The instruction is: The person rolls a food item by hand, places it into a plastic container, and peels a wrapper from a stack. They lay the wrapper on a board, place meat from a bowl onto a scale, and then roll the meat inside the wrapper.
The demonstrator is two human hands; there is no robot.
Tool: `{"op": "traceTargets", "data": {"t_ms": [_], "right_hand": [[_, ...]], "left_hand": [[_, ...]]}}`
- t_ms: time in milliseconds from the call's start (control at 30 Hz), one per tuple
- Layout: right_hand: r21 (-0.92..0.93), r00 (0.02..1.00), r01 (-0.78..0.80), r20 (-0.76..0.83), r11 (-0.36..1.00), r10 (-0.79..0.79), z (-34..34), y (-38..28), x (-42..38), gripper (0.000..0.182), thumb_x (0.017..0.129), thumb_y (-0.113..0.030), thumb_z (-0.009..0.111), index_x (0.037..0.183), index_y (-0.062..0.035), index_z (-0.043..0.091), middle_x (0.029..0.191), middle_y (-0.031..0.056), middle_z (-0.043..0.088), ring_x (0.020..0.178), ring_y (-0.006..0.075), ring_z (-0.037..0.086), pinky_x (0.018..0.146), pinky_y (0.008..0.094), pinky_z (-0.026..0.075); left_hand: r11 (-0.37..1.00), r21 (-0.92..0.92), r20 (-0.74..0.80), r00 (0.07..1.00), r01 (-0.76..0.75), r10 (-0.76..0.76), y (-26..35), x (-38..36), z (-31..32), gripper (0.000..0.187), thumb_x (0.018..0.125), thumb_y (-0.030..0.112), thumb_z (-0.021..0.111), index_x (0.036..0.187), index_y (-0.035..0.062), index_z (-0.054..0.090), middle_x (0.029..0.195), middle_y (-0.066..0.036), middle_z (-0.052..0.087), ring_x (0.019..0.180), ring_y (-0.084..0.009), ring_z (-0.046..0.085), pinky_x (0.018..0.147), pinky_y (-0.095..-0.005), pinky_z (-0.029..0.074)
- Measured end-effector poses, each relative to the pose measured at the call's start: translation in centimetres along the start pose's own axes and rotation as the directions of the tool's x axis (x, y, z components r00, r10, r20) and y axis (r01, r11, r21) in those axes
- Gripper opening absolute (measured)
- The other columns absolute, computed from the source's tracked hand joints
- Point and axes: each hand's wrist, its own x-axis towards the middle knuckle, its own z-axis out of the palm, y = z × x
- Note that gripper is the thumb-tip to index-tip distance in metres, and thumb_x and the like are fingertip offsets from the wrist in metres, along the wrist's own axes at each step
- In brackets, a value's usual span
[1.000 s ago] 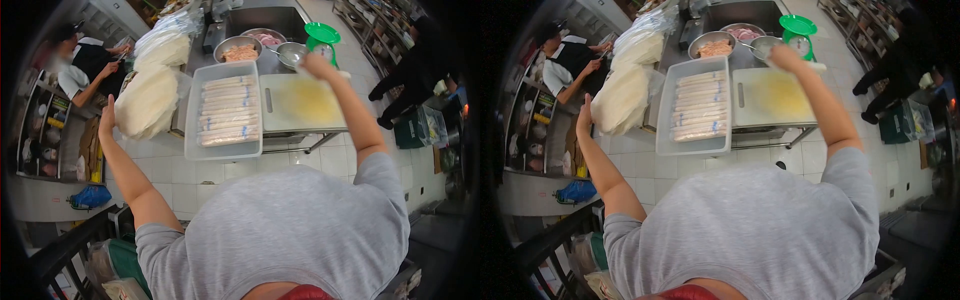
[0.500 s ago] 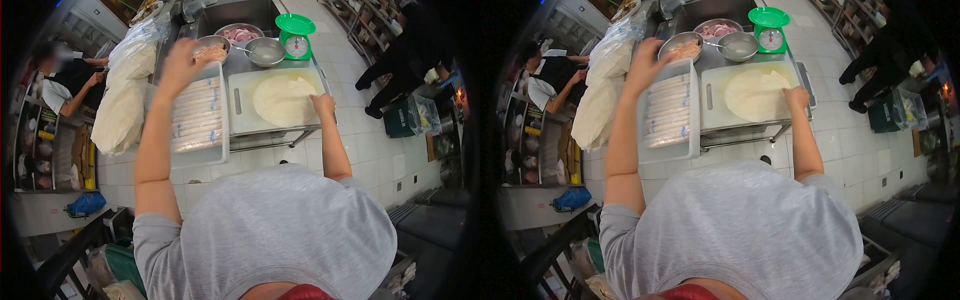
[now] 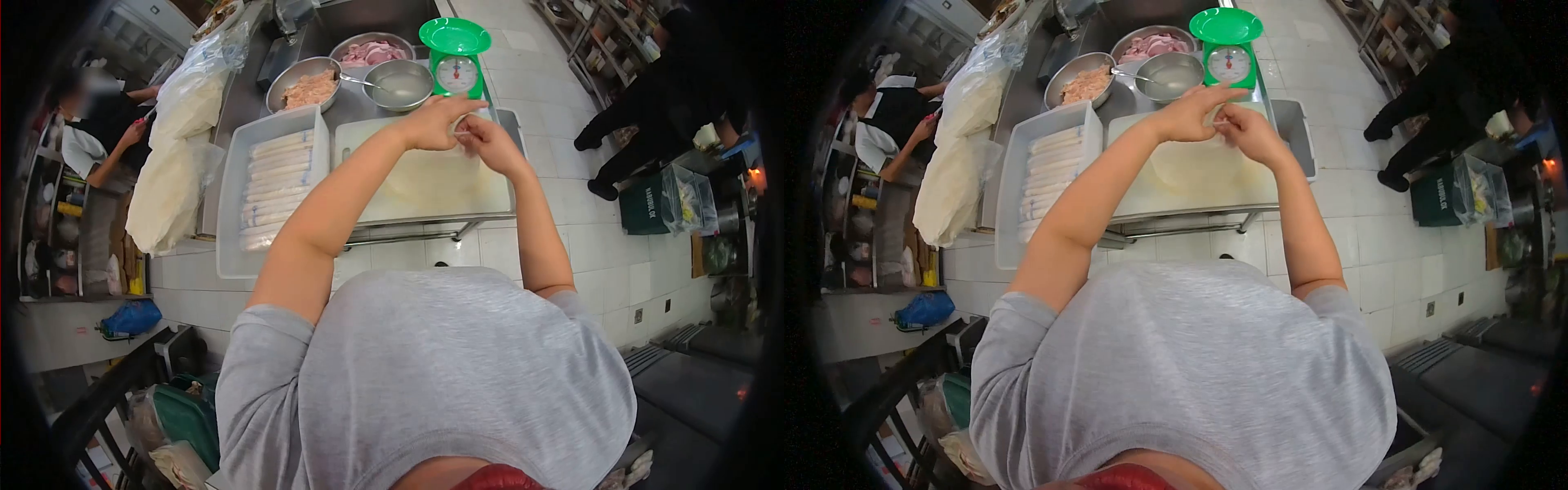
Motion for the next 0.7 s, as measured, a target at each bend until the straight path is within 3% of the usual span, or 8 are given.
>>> {"op": "traceTargets", "data": {"t_ms": [33, 67, 133, 200, 300, 400, 500, 700], "right_hand": [[-0.006, 0.997, 0.067, 0.040, 0.998, -0.066, -1.5, -1.8, 0.3, 0.012, 0.089, -0.005, 0.054, 0.101, -0.0013, 0.056, 0.079, 0.0035, 0.058, 0.072, 0.0109, 0.052, 0.067, 0.0260, 0.045], [-0.010, 0.988, 0.135, 0.079, 0.991, -0.134, -2.6, -2.6, 0.5, 0.015, 0.089, -0.006, 0.054, 0.103, -0.0017, 0.057, 0.080, 0.0032, 0.058, 0.073, 0.0107, 0.052, 0.068, 0.0258, 0.045], [0.278, 0.996, 0.050, 0.055, 0.959, -0.068, -4.4, -3.1, 0.4, 0.024, 0.086, -0.010, 0.061, 0.108, -0.0014, 0.058, 0.090, 0.0046, 0.061, 0.085, 0.0104, 0.055, 0.079, 0.0261, 0.045], [0.566, 0.993, 0.083, 0.025, 0.820, -0.118, -4.8, -5.0, -1.5, 0.028, 0.084, -0.013, 0.064, 0.109, -0.0005, 0.058, 0.095, 0.0051, 0.062, 0.090, 0.0108, 0.056, 0.083, 0.0262, 0.045], [0.283, 0.995, -0.072, -0.050, 0.956, 0.090, -4.2, -0.2, -2.4, 0.038, 0.082, -0.016, 0.069, 0.113, 0.0011, 0.056, 0.101, 0.0059, 0.063, 0.092, 0.0122, 0.059, 0.085, 0.0266, 0.045], [0.526, 0.984, -0.179, 0.097, 0.831, 0.151, -4.1, 3.2, -2.0, 0.041, 0.082, -0.015, 0.069, 0.116, 0.0029, 0.054, 0.101, 0.0054, 0.063, 0.090, 0.0121, 0.059, 0.084, 0.0259, 0.046], [0.715, 0.965, -0.186, 0.006, 0.674, 0.261, -3.9, 2.0, 0.0, 0.031, 0.083, -0.014, 0.068, 0.107, 0.0022, 0.059, 0.096, 0.0048, 0.064, 0.086, 0.0117, 0.060, 0.079, 0.0249, 0.047], [0.250, 0.788, -0.596, 0.000, 0.764, 0.615, -1.3, 11.7, 4.5, 0.027, 0.080, -0.024, 0.070, 0.089, -0.0006, 0.063, 0.086, 0.0090, 0.067, 0.070, 0.0147, 0.061, 0.063, 0.0291, 0.049]], "left_hand": [[0.971, -0.163, 0.152, 0.976, 0.177, -0.153, 1.7, 0.8, -1.6, 0.061, 0.074, 0.019, 0.066, 0.131, 0.0148, 0.044, 0.123, -0.014, 0.055, 0.122, -0.0305, 0.045, 0.110, -0.0451, 0.022], [0.980, -0.134, 0.089, 0.987, 0.145, -0.134, 1.9, 0.9, -1.9, 0.055, 0.074, 0.021, 0.066, 0.127, 0.0136, 0.049, 0.116, -0.013, 0.059, 0.114, -0.0297, 0.050, 0.107, -0.0445, 0.026], [0.994, -0.063, -0.033, 0.996, 0.086, -0.088, 2.2, 1.1, -3.0, 0.045, 0.075, 0.025, 0.066, 0.117, 0.0111, 0.059, 0.104, -0.011, 0.066, 0.100, -0.0279, 0.060, 0.101, -0.0431, 0.034], [0.959, -0.149, -0.035, 0.968, 0.240, -0.248, 3.8, 1.2, -5.3, 0.036, 0.076, 0.025, 0.069, 0.107, 0.0087, 0.063, 0.100, -0.008, 0.065, 0.091, -0.0229, 0.060, 0.089, -0.0354, 0.042], [0.822, -0.422, -0.098, 0.882, 0.382, -0.460, 5.4, -0.6, -6.2, 0.029, 0.080, 0.026, 0.069, 0.099, 0.0051, 0.066, 0.094, -0.004, 0.066, 0.083, -0.0149, 0.060, 0.074, -0.0289, 0.047], [0.643, -0.692, -0.200, 0.768, 0.329, -0.608, 5.1, -3.1, -5.2, 0.031, 0.080, 0.027, 0.069, 0.098, 0.0015, 0.066, 0.084, -0.003, 0.065, 0.074, -0.0118, 0.059, 0.065, -0.0272, 0.046], [0.418, -0.866, -0.185, 0.600, 0.275, -0.779, 2.7, -6.0, -2.7, 0.037, 0.081, 0.026, 0.069, 0.101, -0.0043, 0.063, 0.084, -0.006, 0.065, 0.072, -0.0130, 0.059, 0.062, -0.0286, 0.047], [0.091, -0.897, -0.005, 0.197, 0.432, -0.980, -6.7, -14.3, 7.4, 0.042, 0.080, 0.024, 0.069, 0.104, -0.0085, 0.060, 0.089, -0.014, 0.065, 0.076, -0.0206, 0.063, 0.065, -0.0323, 0.050]]}}
